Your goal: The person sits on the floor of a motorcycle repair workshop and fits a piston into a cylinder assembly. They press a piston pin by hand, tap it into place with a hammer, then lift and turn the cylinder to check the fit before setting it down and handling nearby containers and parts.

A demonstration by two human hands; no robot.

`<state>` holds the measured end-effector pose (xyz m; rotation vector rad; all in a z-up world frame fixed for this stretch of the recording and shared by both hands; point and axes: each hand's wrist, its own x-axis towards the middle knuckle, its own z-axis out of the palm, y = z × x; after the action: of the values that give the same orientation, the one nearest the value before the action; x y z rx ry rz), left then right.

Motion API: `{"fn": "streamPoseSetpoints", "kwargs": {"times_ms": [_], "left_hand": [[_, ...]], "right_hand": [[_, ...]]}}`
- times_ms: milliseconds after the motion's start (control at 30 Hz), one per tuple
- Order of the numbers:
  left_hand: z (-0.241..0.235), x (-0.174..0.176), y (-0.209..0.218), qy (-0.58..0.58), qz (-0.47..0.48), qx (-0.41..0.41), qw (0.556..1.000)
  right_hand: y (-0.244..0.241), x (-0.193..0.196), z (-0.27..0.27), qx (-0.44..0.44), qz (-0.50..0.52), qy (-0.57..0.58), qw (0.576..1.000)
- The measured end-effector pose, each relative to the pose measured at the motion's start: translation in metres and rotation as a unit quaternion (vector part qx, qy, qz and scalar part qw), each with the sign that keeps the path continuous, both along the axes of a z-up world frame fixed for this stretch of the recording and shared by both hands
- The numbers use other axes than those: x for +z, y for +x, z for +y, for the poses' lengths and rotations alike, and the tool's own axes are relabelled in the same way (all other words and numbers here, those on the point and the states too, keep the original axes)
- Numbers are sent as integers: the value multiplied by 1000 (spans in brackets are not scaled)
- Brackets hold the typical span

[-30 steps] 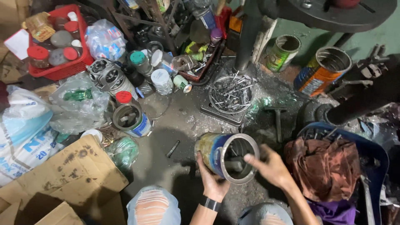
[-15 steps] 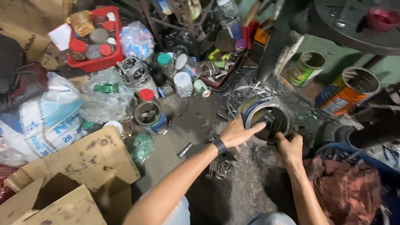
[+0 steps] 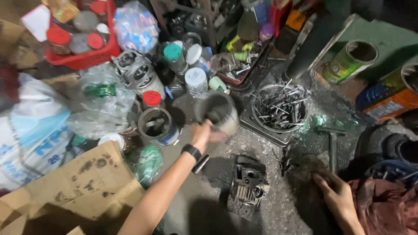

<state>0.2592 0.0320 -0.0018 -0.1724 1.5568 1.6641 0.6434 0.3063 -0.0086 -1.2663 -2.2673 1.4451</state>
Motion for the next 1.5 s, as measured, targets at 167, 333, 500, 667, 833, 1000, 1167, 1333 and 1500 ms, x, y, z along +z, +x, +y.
{"fn": "streamPoseSetpoints", "kwargs": {"times_ms": [167,333,500,667,833,1000,1167,1333,1500], "left_hand": [[8,-95,-94,46,50,241,968],[-16,-104,-143,11,10,278,961],[-31,-149,-161,40,-23,287,957],[-24,-52,-30,84,49,87,991],[-8,55,168,8,511,-182,840],[1,42,219,52,542,-367,754],[-1,36,201,-34,419,-397,816],[-6,-18,149,-12,427,-185,885],[-23,-110,166,-76,408,-81,906]], "right_hand": [[88,-139,17,-104,-72,-69,990],[107,-186,-17,-20,-187,-69,980],[78,-178,-64,15,-232,-151,961],[46,-129,-95,116,-117,28,986],[-2,8,-106,106,-110,-114,982],[-34,60,-118,156,-12,-151,976],[-35,38,-112,65,87,-161,981],[-40,-5,-142,30,-74,-165,983],[-46,-51,-165,46,-70,-200,976]]}}
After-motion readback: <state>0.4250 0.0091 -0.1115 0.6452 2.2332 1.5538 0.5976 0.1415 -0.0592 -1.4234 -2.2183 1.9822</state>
